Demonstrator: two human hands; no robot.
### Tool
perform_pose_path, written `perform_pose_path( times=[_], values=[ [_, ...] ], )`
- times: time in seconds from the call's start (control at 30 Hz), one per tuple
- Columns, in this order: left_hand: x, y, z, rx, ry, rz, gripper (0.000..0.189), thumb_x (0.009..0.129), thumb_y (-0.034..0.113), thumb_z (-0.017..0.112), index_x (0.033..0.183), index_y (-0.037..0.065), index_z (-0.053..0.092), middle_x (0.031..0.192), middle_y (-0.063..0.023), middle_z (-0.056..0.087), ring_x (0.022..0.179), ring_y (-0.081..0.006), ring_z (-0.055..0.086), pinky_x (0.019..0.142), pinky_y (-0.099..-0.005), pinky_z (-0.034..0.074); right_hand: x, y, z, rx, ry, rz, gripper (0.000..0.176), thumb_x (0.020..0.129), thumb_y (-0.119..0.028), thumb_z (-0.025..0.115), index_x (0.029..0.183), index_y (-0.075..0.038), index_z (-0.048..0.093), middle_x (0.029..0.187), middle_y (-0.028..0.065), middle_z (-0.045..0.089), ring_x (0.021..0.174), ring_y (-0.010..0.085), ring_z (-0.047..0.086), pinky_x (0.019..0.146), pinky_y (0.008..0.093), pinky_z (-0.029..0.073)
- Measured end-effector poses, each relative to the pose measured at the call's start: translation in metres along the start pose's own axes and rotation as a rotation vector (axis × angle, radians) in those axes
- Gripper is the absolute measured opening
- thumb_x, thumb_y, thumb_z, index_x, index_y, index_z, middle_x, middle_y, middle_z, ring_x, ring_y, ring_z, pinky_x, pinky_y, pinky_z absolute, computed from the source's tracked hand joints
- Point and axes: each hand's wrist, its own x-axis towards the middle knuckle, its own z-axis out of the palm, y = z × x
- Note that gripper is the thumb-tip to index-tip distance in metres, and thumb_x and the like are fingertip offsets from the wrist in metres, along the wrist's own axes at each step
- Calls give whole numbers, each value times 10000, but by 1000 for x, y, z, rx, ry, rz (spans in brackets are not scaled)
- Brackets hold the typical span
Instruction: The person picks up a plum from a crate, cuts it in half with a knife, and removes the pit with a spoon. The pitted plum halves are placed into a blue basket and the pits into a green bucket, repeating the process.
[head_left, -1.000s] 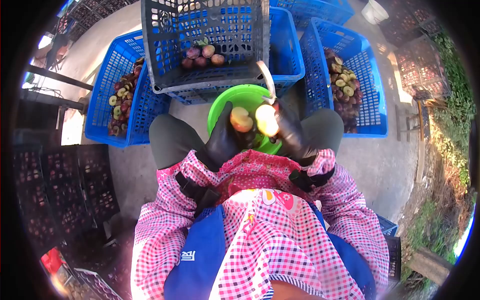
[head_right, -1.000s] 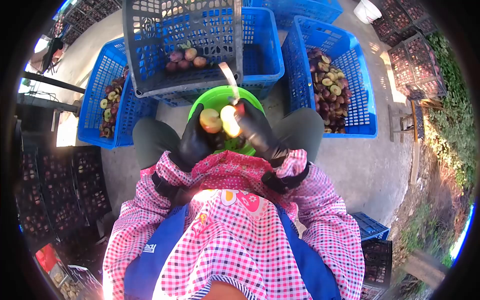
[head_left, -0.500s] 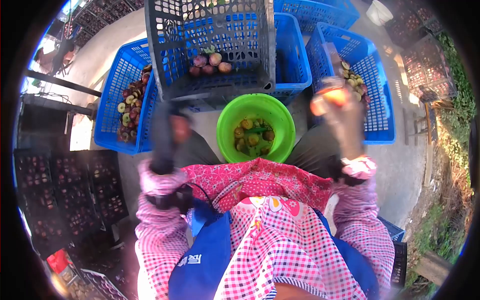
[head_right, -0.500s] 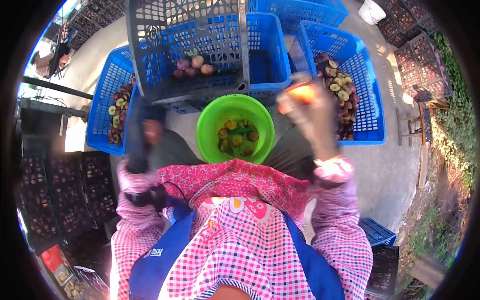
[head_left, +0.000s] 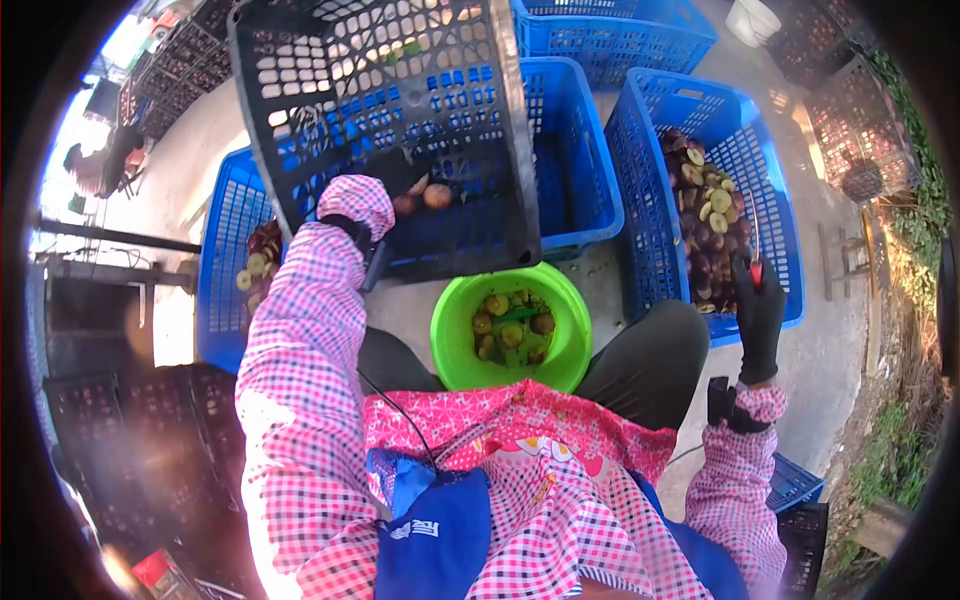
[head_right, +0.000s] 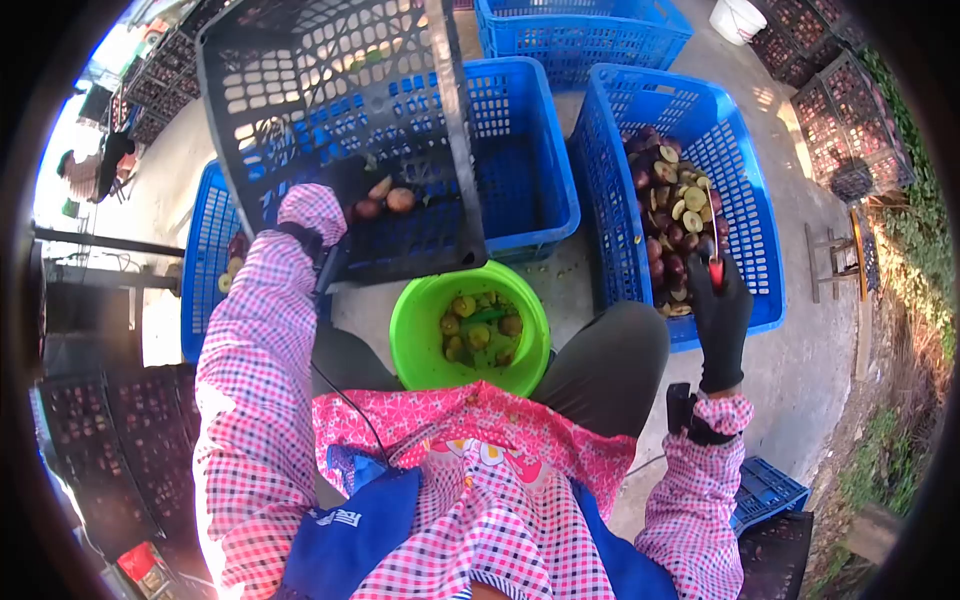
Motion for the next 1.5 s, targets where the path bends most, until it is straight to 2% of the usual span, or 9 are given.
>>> perform_pose_path(
  times=[0.07, 0.23, 0.3, 0.33, 0.5, 0.77, 0.8, 0.93, 1.5],
  values=[
    [-18, 16, 1, 493, 26, -120, 341, 835, 387, 583, 1019, 148, 742, 999, -114, 723, 951, -279, 693, 807, -403, 539, 6, -20, -12, 384, -123, 594, 212, 937, -181, 618, 1040, 4, 626, 761, 68, 596, 678, 113, 544, 626, 298, 456],
    [-6, 24, -6, 377, 142, -117, 331, 828, 354, 570, 996, 118, 732, 947, -123, 722, 911, -286, 696, 769, -417, 540, 3, -11, 3, 340, 67, 272, 205, 978, -147, 537, 1104, 0, 603, 675, 50, 522, 628, 117, 521, 591, 297, 447],
    [-9, 31, -22, -907, -58, 58, 345, 924, 363, 486, 1117, 110, 623, 960, -75, 668, 743, -195, 632, 580, -327, 480, 8, -26, 5, 233, 171, -8, 216, 992, -152, 519, 1129, -7, 601, 645, 39, 497, 606, 107, 502, 571, 285, 434],
    [-23, 39, -34, -1326, -169, 171, 357, 960, 369, 457, 1166, 104, 578, 987, -62, 649, 702, -172, 616, 528, -299, 470, 19, -62, 0, 635, 134, 246, 240, 999, -180, 518, 1158, -19, 598, 651, 31, 516, 591, 91, 487, 558, 266, 415],
    [-118, 55, 13, -2086, -237, 453, 450, 987, 371, 487, 1281, 31, 500, 1139, -104, 636, 867, -220, 652, 745, -341, 548, 37, -160, 12, 1859, -604, 421, 298, 1013, -244, 507, 1238, -53, 547, 799, 15, 600, 543, 50, 453, 463, 219, 375],
    [-222, 94, 115, -2304, -327, 552, 468, 998, 438, 464, 1303, 84, 491, 1055, -60, 641, 790, -166, 622, 691, -302, 504, -5, -233, 6, 1641, -640, 399, 239, 1015, -253, 493, 1156, -73, 566, 854, -37, 563, 574, 20, 469, 474, 192, 365],
    [-227, 107, 117, -2459, -244, 170, 482, 1000, 492, 427, 1259, 95, 515, 1019, -64, 645, 702, -156, 608, 630, -289, 485, -13, -238, 4, 1427, -521, 333, 229, 1003, -255, 518, 1065, -45, 586, 785, 13, 584, 568, 98, 519, 513, 254, 410],
    [-226, 97, 146, -2369, -465, 561, 501, 998, 520, 389, 1234, 102, 532, 1034, -51, 645, 833, -142, 618, 667, -270, 479, -32, -248, -1, 1010, -297, -63, 200, 949, -205, 595, 962, -8, 561, 759, 193, 587, 689, 374, 615, 603, 409, 465],
    [-275, 129, 117, -1934, -249, 365, 417, 1020, 454, 413, 1188, 96, 544, 1002, -23, 598, 718, -92, 581, 601, -238, 460, -25, -244, 23, 638, 151, -27, 245, 821, -284, 742, 813, -59, 644, 663, 149, 624, 570, 331, 631, 516, 416, 481]
  ],
)
